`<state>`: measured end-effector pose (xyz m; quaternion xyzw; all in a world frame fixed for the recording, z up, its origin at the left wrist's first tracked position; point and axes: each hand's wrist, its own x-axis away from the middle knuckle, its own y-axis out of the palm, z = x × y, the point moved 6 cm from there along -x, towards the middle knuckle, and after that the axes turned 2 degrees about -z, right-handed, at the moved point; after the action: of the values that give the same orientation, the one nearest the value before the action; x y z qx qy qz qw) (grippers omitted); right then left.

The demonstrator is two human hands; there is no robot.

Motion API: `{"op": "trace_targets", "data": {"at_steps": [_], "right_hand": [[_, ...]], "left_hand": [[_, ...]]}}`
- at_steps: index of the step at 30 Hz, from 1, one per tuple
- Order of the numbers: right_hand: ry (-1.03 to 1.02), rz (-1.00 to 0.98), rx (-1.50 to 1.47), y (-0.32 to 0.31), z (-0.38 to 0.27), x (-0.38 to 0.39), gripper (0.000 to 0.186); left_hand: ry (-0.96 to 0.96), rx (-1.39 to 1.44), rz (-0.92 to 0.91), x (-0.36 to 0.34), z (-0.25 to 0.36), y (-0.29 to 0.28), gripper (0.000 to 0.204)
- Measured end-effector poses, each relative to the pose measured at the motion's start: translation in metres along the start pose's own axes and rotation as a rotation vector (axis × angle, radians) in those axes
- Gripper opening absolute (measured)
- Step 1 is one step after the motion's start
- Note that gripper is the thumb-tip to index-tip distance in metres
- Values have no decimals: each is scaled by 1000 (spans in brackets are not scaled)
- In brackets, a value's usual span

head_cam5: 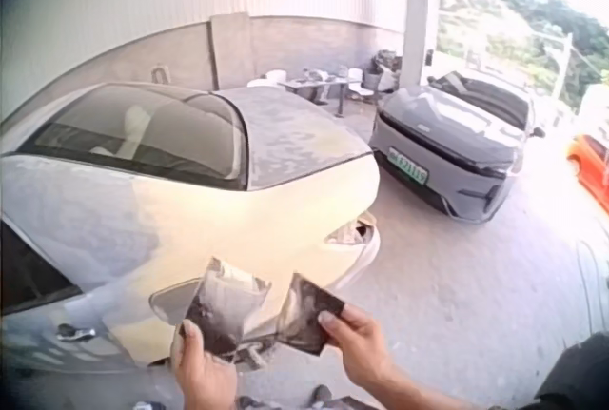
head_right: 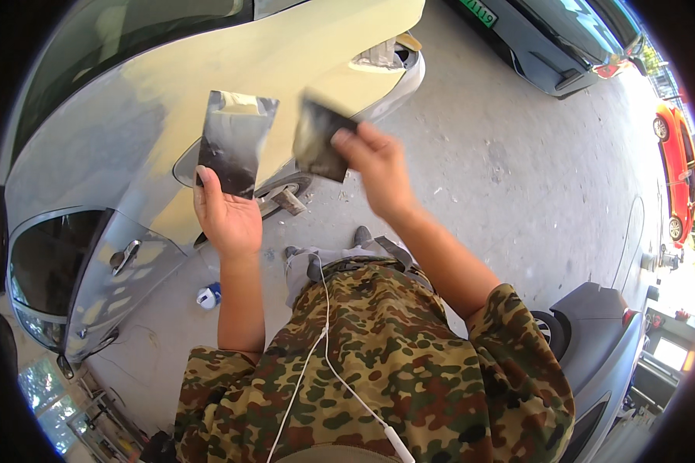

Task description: The person spreads a creamy body filler onto a metal spreader, then applies and smooths it onto the front fender of a silver car. They repeatedly add more filler and use a sponge to wipe and level the surface, working across the fender area.

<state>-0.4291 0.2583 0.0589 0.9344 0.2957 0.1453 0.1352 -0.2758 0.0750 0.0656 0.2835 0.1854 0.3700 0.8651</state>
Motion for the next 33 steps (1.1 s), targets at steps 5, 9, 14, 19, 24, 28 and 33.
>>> {"op": "trace_targets", "data": {"at_steps": [5, 9, 14, 19, 24, 28, 33], "right_hand": [[-186, -58, -353, 3, -42, -11, 26], [-210, -130, 6, 19, -39, 2, 23], [-426, -190, 894, 15, -42, 12, 26], [-745, 62, 1002, 30, -44, 27, 34], [-802, -54, 961, 57, -34, 33, 36], [-705, -45, 868, 50, -30, 25, 36], [-660, -201, 807, 45, -6, 33, 35]], "left_hand": [[-350, 409, -67, 30, -41, 1, 36], [-366, 446, -93, 33, -57, -3, 34], [-322, 311, -12, 27, -55, -14, 35], [-197, 100, 72, 29, -57, -12, 34], [-123, -87, 87, 34, -55, -4, 44], [-64, -181, 74, 35, -53, 6, 41], [-29, -232, 79, 24, -42, 13, 44]]}}
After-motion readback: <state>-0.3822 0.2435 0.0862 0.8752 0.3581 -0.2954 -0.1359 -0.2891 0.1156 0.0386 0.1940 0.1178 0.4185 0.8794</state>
